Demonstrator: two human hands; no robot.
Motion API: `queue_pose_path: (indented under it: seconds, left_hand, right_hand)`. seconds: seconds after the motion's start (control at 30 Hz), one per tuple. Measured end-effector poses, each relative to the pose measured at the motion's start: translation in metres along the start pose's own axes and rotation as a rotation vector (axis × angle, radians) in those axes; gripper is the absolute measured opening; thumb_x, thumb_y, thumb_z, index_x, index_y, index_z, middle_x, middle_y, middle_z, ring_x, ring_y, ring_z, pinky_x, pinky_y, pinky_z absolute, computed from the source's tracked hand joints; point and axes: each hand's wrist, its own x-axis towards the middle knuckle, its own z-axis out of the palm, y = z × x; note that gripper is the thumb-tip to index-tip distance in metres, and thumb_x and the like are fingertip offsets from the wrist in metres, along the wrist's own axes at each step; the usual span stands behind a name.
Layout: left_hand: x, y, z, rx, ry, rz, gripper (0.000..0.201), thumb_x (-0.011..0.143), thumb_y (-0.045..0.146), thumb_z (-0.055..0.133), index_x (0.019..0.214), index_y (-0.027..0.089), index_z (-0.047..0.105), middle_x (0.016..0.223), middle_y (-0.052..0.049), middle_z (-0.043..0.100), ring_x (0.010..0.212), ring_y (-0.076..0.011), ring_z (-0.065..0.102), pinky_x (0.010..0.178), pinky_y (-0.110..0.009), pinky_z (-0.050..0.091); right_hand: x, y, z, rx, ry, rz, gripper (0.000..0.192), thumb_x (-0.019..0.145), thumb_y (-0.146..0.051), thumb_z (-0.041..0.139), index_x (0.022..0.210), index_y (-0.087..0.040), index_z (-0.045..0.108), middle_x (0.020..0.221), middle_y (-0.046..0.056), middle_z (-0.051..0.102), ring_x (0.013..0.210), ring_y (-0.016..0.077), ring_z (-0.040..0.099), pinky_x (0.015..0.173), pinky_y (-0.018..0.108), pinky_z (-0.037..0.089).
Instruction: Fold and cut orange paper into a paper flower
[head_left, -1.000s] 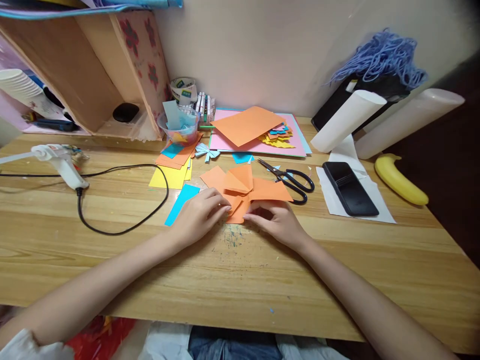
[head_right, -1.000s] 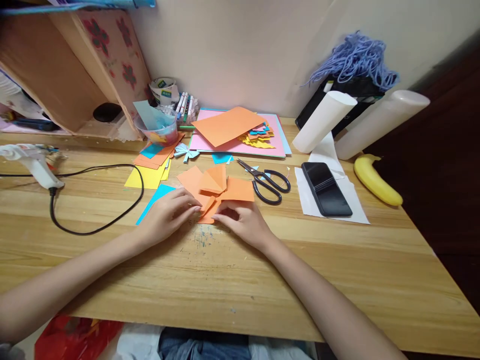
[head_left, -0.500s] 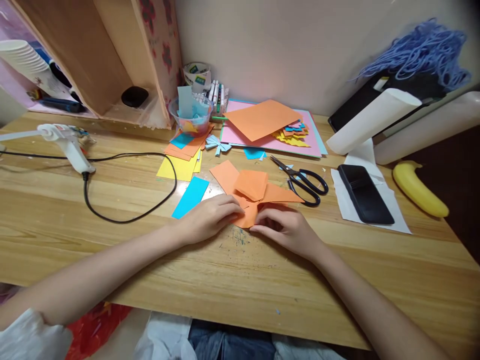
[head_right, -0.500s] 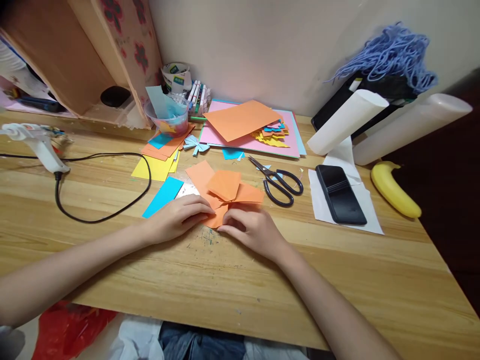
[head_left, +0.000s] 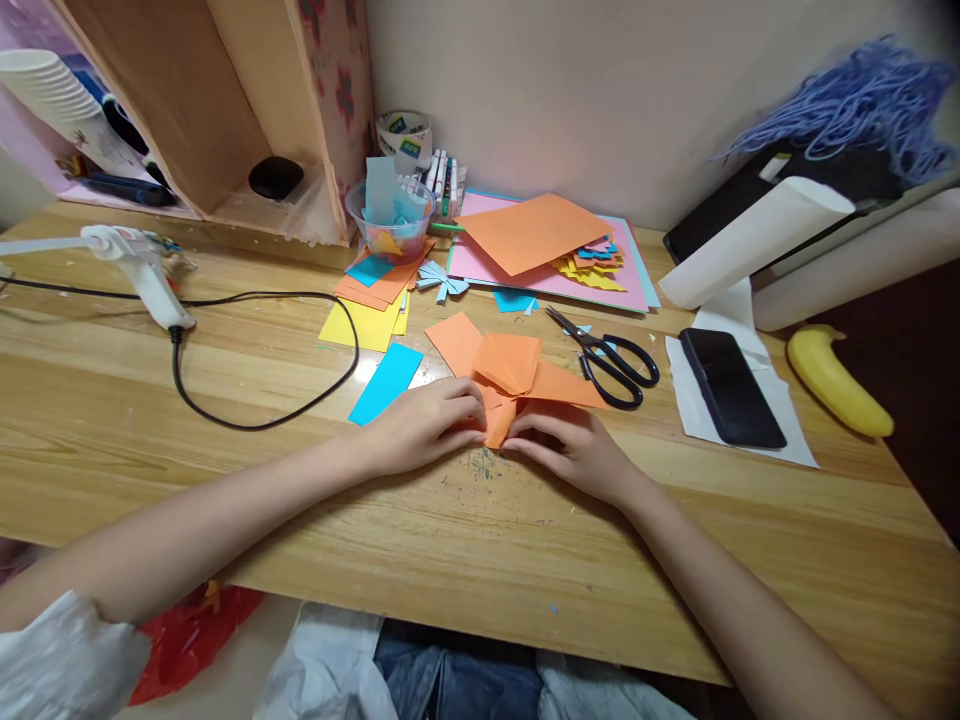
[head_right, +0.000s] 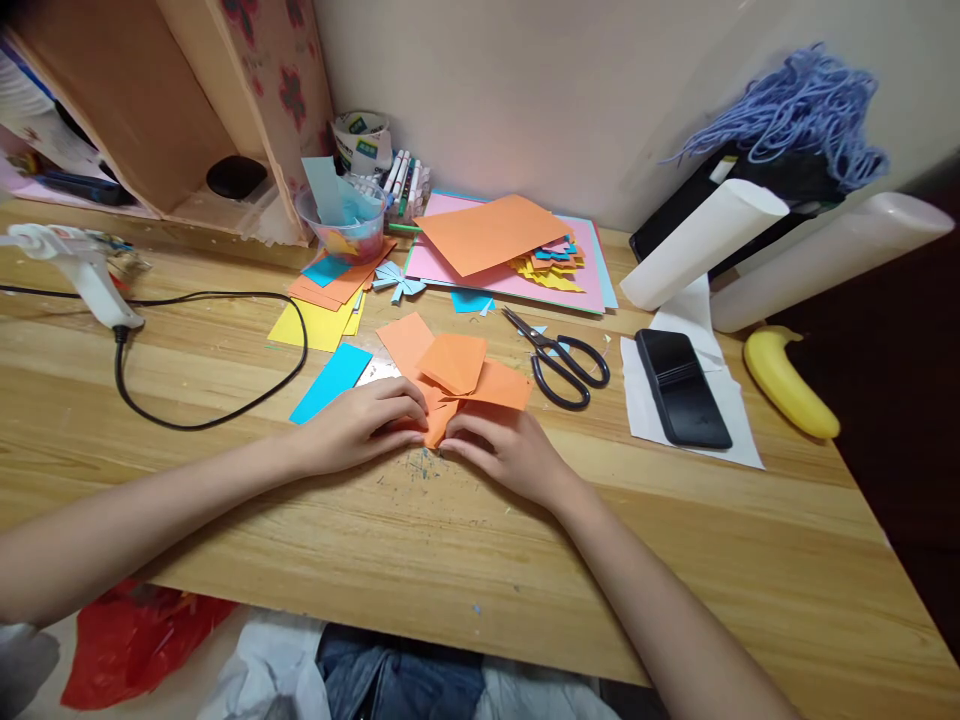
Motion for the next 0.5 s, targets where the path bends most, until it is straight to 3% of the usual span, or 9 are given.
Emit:
queue_pose_path:
  seconds: [0.23, 0.5]
  left_hand:
    - [0.0, -0.0017, 0.0002, 0.024, -0.009, 0.01, 0.015, 0.088, 0.024, 0.046, 0.094, 0.017, 0.059, 0.101, -0.007, 0.055, 0.092, -0.0165, 0.053, 0.075, -0.028, 0.043]
    - [0.0008, 0.0005, -0.0021, 0.012, -0.014, -0.011, 0.013, 0.087, 0.023, 0.047, 0.092, 0.018, 0.058, 0.1, -0.007, 0.055, 0.091, -0.0163, 0.053, 0.075, -0.028, 0.043]
  right_hand:
    - [0.0021, 0.0007, 0.0011, -0.032, 0.102, -0.133, 0.009, 0.082, -0.024, 0.059, 0.089, -0.02, 0.062, 0.079, 0.003, 0.066, 0.071, 0.0145, 0.061, 0.064, 0.025, 0.048]
    - [0.0029, 0.0043, 0.0023, -0.14, 0.121, -0.261, 0.011, 0.085, -0.021, 0.055, 0.089, -0.02, 0.065, 0.08, 0.005, 0.066, 0.072, 0.0153, 0.06, 0.064, 0.027, 0.048]
